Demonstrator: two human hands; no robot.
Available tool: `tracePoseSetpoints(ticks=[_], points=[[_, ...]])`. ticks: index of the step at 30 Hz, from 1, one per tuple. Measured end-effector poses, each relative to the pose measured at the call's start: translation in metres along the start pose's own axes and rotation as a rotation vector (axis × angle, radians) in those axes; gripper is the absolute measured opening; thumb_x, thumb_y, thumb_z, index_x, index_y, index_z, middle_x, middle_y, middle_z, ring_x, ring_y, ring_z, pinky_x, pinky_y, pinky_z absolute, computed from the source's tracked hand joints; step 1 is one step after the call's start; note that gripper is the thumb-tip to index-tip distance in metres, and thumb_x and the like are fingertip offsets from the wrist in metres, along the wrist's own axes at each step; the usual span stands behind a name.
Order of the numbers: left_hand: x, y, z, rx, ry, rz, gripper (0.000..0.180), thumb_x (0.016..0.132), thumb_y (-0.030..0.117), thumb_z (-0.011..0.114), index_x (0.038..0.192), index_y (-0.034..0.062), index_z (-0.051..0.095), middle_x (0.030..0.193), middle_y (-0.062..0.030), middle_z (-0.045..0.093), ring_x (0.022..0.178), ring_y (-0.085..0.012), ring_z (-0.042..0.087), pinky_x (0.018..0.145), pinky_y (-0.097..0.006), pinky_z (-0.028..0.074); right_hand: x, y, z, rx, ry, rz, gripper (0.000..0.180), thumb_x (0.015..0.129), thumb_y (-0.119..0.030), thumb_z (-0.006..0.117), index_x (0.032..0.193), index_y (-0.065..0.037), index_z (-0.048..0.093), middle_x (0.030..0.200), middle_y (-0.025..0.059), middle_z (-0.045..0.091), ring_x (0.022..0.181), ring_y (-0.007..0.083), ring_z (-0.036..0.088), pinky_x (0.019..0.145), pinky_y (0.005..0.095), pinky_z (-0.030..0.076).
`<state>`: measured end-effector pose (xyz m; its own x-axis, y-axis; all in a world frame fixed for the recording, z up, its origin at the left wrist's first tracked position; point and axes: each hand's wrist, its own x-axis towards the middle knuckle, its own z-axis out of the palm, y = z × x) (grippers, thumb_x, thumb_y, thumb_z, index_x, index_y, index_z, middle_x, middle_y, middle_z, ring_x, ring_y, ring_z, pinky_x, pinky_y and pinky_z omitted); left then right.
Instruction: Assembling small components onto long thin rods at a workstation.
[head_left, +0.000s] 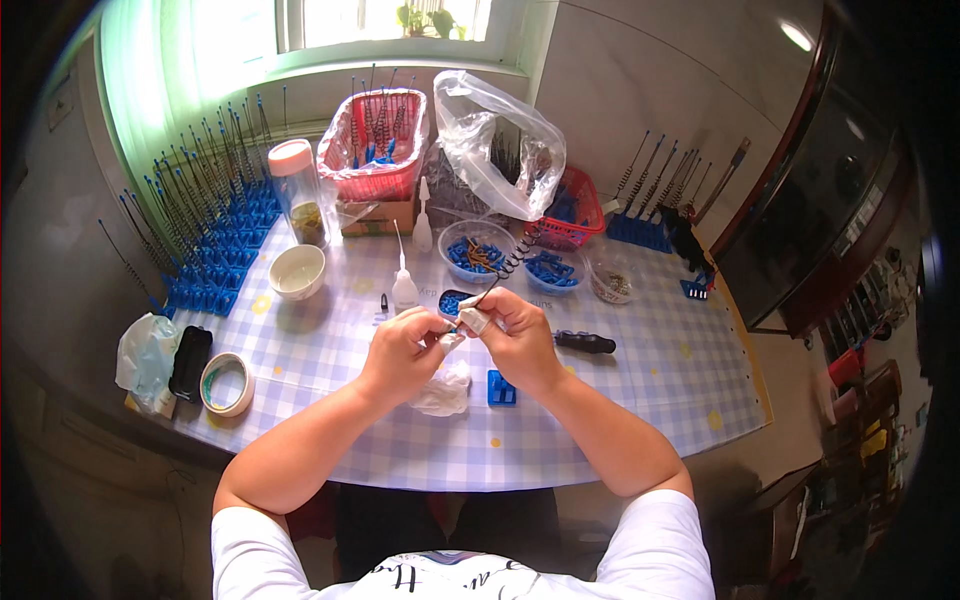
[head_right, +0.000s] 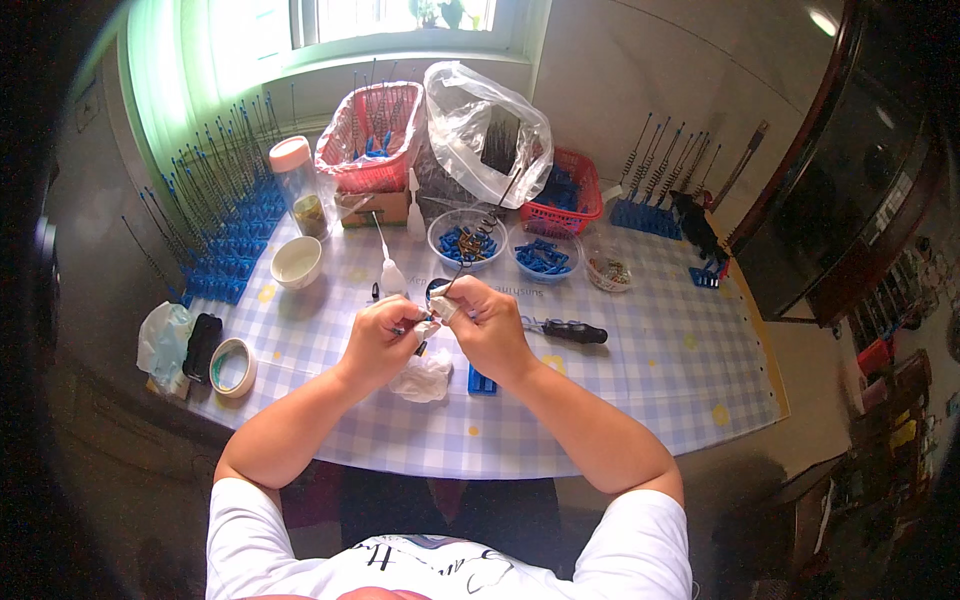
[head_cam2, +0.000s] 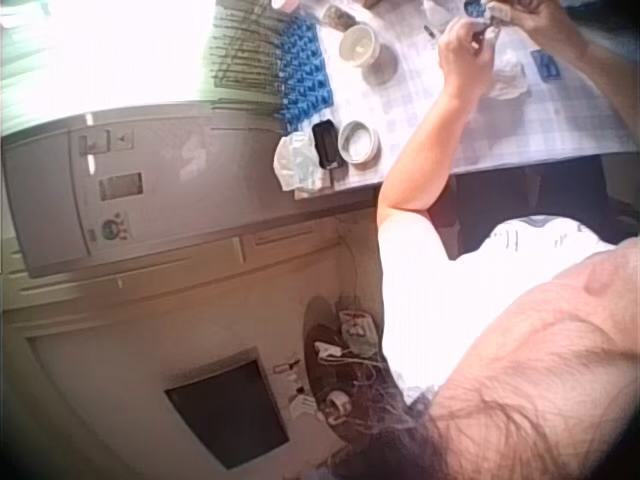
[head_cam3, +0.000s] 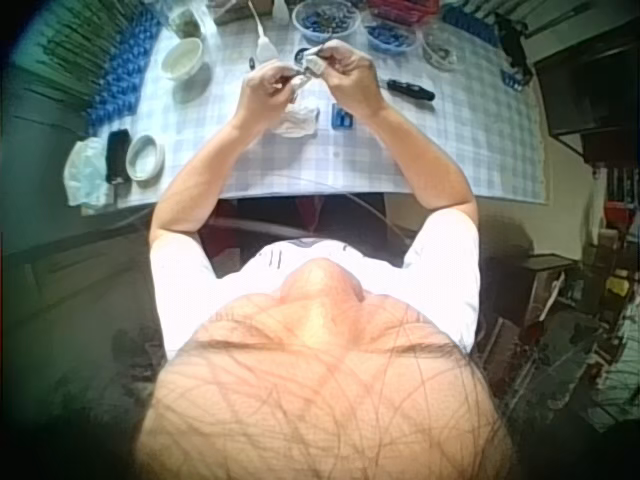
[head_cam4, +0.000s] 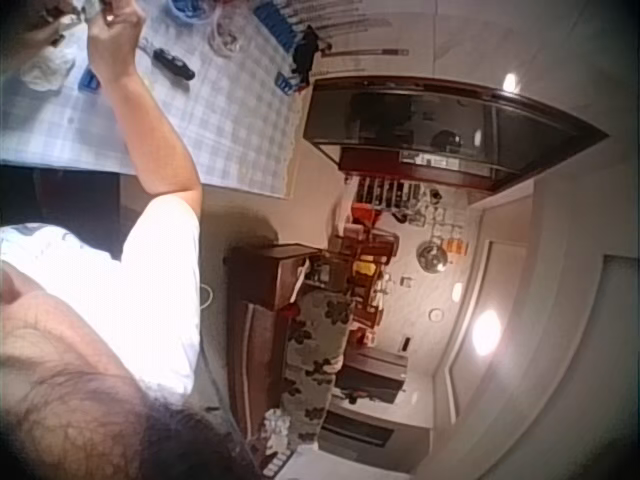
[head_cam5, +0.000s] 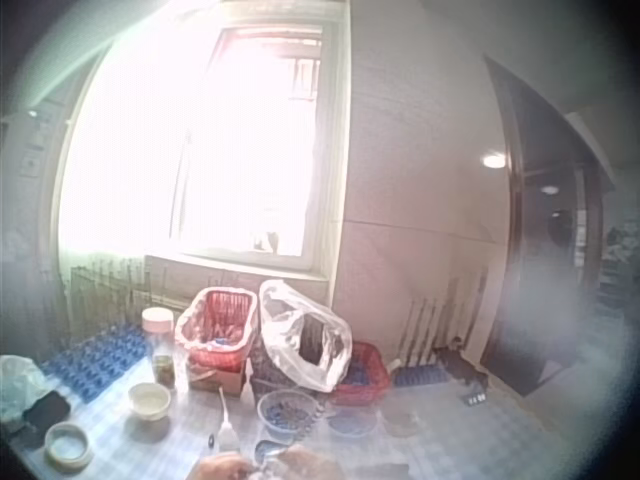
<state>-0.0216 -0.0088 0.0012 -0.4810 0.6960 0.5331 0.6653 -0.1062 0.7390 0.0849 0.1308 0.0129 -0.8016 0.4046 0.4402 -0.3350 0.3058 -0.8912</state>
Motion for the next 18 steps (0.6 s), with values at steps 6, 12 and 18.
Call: tracePoseSetpoints(ticks=[6,12,18], points=[[-0.0008,-0.0025,0.0007,0.007,-0.003,0.015,0.011,0.073,-0.001,0.065,0.084,0.0007,0.062,0.078,-0.0089,0.062,0.061,-0.0184,0.061,0.056,-0.030,0.049,-0.0002,0.0011,0.0007,0.051,0.006,0.016,0.006,0.086,-0.002,0.061,0.092,-0.001,0.062,0.080,0.0042,0.067,0.076,0.0075,0.061,0.067,0.0237,0.049],[-0.0009,-0.0002,0.0000,0.027,-0.003,0.015,0.011,0.073,0.000,0.067,0.083,0.0007,0.062,0.078,-0.0088,0.062,0.061,-0.0180,0.061,0.056,-0.030,0.049,-0.0010,-0.0020,-0.0014,0.033,-0.055,0.065,0.005,0.091,0.002,0.055,0.095,0.001,0.058,0.088,0.0046,0.063,0.083,0.0091,0.060,0.077,0.0245,0.051],[-0.0008,0.0003,-0.0004,0.017,-0.009,0.016,0.011,0.074,0.000,0.067,0.084,0.0005,0.063,0.080,-0.0091,0.063,0.062,-0.0187,0.062,0.057,-0.029,0.050,-0.0004,0.0011,0.0018,0.071,0.007,0.015,0.005,0.086,-0.002,0.061,0.092,-0.001,0.062,0.079,0.0036,0.066,0.075,0.0070,0.060,0.067,0.0236,0.049]])
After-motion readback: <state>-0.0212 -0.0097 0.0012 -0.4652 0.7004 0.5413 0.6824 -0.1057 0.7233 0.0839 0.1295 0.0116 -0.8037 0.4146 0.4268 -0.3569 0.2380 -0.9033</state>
